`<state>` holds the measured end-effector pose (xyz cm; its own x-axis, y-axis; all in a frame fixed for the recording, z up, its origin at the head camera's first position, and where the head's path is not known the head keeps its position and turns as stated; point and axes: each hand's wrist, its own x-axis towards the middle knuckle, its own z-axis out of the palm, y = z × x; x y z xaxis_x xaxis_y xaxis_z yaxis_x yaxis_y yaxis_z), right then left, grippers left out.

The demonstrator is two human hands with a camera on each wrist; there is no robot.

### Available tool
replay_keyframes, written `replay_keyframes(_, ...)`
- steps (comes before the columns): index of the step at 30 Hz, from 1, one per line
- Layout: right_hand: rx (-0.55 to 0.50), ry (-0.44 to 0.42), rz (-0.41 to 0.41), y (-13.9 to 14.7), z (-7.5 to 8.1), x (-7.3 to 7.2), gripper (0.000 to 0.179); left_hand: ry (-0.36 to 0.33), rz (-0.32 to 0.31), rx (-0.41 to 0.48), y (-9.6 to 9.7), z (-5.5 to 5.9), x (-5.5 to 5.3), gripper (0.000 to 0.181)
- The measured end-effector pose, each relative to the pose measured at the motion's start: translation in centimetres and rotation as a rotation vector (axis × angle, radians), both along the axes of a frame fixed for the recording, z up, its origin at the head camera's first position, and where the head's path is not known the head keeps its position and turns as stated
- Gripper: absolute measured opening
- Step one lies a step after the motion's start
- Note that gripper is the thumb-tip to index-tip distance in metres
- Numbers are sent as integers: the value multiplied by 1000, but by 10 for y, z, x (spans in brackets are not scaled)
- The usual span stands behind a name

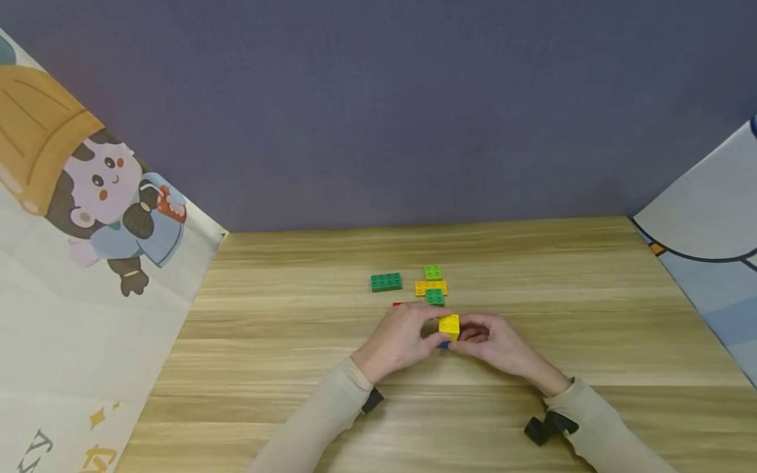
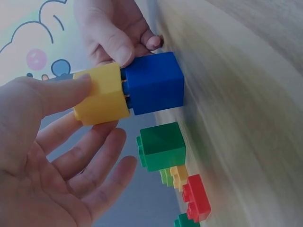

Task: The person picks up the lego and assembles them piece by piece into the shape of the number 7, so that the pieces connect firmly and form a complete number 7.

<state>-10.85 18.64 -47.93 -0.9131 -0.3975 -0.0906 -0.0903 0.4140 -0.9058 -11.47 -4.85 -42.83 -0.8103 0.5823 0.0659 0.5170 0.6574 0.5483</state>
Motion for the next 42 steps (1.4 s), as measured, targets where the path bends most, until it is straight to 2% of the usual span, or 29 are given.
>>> replay_keyframes(9, 13, 21, 12, -1, -2, -1, 41, 28, 4, -1, 0, 0, 2, 39)
replay_keyframes(22, 20, 11, 6, 0, -1, -2, 42, 73, -11, 21, -1, -6, 3, 41)
replay_keyframes(28, 23, -12, -7, -1, -1, -1, 41, 72, -11, 36, -1, -7, 3, 41)
replay_keyframes(37, 33, -17, -8, 2, -4, -3, 40, 74, -24, -18, 0, -5, 2, 42)
replay_keyframes(42, 72, -16, -23, 2, -3, -3, 45, 73, -25, -39, 1, -4, 2, 42)
